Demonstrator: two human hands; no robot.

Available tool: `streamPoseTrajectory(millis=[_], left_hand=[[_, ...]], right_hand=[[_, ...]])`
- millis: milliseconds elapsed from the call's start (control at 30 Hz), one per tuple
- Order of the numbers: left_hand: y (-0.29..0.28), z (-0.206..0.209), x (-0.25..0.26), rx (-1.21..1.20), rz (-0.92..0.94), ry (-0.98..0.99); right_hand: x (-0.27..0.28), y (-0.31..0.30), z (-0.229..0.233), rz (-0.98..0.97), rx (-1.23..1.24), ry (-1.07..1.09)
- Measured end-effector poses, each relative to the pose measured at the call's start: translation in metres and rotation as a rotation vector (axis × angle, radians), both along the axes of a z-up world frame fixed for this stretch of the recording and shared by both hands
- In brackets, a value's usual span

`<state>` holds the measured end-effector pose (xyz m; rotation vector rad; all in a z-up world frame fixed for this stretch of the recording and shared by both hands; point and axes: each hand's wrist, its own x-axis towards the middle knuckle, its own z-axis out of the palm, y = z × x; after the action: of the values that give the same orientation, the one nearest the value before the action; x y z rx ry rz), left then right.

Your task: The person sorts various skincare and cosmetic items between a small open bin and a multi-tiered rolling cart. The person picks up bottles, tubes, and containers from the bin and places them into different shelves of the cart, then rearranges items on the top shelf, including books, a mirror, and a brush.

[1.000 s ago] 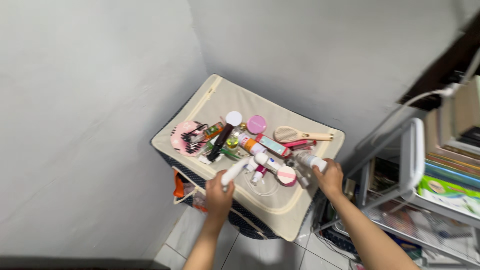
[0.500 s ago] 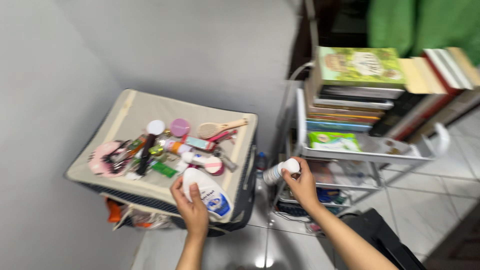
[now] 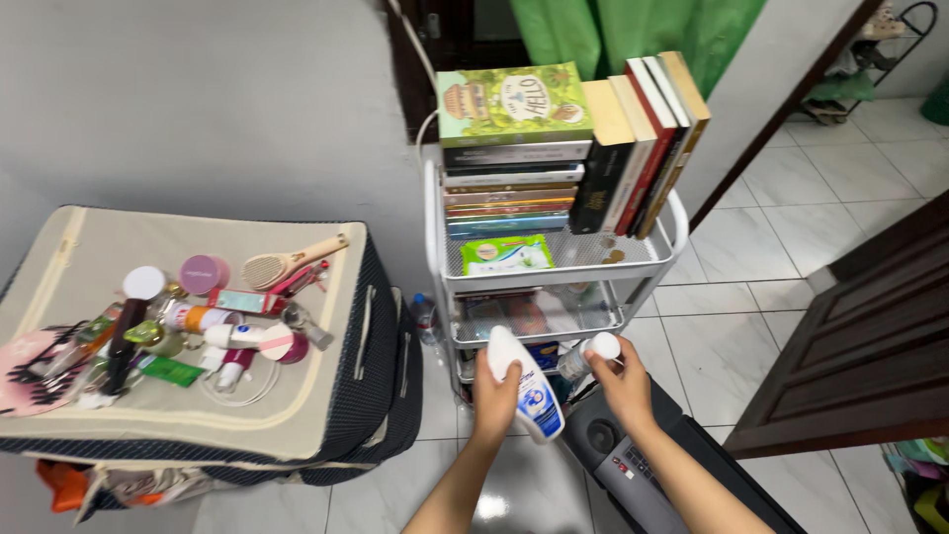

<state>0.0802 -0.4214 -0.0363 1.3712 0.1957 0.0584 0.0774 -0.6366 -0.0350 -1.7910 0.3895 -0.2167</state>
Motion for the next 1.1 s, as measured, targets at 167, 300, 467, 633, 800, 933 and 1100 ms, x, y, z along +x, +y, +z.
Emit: streamPoseTrajectory(millis=[167, 300, 467, 633, 800, 933, 1100], left_hand=[[-0.051, 0.031, 0.027, 0.267, -0.083, -0.419], [-0.071, 0.043, 0.061, 0.352, -0.256, -0.504], [-0.090, -0.002, 0.101, 0.426, -0.270, -0.600], [-0.107, -0.062, 0.135, 0.457, -0.204, -0.542], [-0.122, -0.103, 0.166, 0.544, -0.164, -0.455], [-0.135, -0.122, 0.187, 0.558, -0.119, -0.464], [-0.141, -0.137, 0.206, 0.489, -0.152, -0.534]], right_hand=[[0.018, -0.042, -0.003, -0.086, -0.031, 0.029], [0.054, -0.063, -0.036, -0.103, -0.003, 0.034], [0.105, -0.081, -0.101, -0.083, -0.200, -0.150], [0.149, -0.085, -0.123, -0.107, -0.304, -0.037], [0.170, -0.086, -0.139, -0.104, -0.380, 0.026], [0.192, -0.088, -0.155, -0.107, -0.477, -0.004], [0.214, -0.094, -0.176, -0.122, -0.501, 0.006]])
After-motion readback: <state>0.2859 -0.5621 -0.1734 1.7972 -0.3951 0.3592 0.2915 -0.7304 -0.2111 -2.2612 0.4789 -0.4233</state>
